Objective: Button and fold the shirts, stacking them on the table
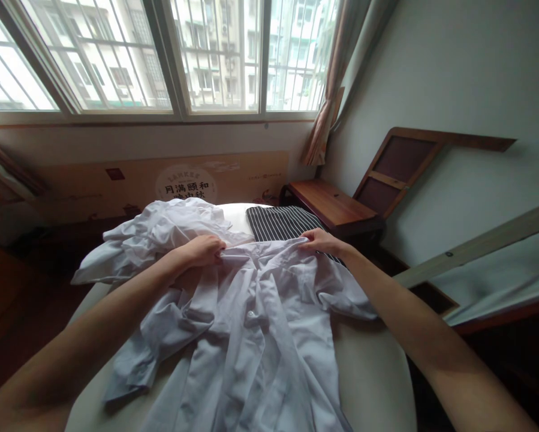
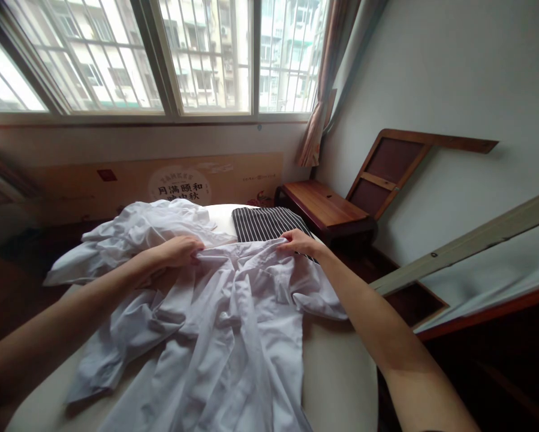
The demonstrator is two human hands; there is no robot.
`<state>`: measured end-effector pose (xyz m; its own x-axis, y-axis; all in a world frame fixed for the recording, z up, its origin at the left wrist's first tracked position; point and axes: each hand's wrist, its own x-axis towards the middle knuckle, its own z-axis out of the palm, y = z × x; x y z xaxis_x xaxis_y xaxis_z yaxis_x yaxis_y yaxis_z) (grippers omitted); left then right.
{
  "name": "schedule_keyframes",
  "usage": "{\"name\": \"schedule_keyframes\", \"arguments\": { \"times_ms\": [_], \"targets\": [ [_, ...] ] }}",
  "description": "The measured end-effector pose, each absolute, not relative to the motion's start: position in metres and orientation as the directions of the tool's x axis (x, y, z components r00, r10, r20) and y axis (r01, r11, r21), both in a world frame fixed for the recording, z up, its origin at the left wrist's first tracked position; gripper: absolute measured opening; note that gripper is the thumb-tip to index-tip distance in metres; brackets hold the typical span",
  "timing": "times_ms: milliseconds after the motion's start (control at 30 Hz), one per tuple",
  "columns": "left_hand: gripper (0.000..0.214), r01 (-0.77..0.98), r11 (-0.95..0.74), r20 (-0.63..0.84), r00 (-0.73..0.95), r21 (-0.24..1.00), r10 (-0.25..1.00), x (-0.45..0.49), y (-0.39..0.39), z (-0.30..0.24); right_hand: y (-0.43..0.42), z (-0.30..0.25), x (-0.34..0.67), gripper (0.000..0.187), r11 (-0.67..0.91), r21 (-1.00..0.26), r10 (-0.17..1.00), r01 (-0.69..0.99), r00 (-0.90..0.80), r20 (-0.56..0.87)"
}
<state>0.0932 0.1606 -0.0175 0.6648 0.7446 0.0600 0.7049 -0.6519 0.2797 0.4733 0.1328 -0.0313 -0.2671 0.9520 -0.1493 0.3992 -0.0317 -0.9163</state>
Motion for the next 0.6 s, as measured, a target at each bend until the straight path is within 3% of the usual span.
{"name": "schedule_keyframes", "arguments": {
  "times_ms": [67, 167, 267, 333, 433, 533, 600],
  "targets": [
    [0.013, 0.704, -0.583, 0.037, 0.625, 0.405, 0.78, 0.089, 0.166, -0.017, 0.136, -0.029, 0.474, 0.033, -0.026, -0.913, 0.964, 0.407, -0.23, -0.13],
    [0.016, 0.553, -0.411, -0.01, 0.605, 0.725, 0.796, 0.089, 0.179, -0.005, 0.149, -0.021, 0.47, 0.033, 0.011, -0.927, 0.986, 0.375, -0.159, -0.053],
    [0.016, 0.452, -0.33, 0.016, 0.57, 0.829, 0.821, 0.099, 0.198, 0.008, 0.17, -0.009, 0.45, 0.029, 0.117, -0.842, 0.993, 0.527, -0.091, 0.081],
    [0.014, 0.553, -0.338, 0.02, 0.501, 0.761, 0.865, 0.111, 0.211, 0.01, 0.185, -0.003, 0.424, 0.024, 0.131, -0.666, 0.986, 0.734, -0.029, 0.162],
    [0.022, 0.785, -0.387, 0.163, 0.354, 0.483, 0.921, 0.133, 0.224, 0.002, 0.201, -0.007, 0.38, 0.026, 0.067, -0.415, 0.969, 0.907, 0.04, 0.245],
    [0.033, 0.89, -0.438, 0.412, 0.354, 0.127, 0.84, 0.146, 0.216, -0.011, 0.203, -0.02, 0.354, 0.037, 0.127, -0.33, 0.969, 0.935, -0.046, 0.243],
    [0.031, 0.898, -0.44, 0.489, 0.395, -0.026, 0.778, 0.147, 0.196, -0.017, 0.193, -0.027, 0.355, 0.042, 0.137, -0.317, 0.965, 0.938, -0.055, 0.255]
  ]
}}
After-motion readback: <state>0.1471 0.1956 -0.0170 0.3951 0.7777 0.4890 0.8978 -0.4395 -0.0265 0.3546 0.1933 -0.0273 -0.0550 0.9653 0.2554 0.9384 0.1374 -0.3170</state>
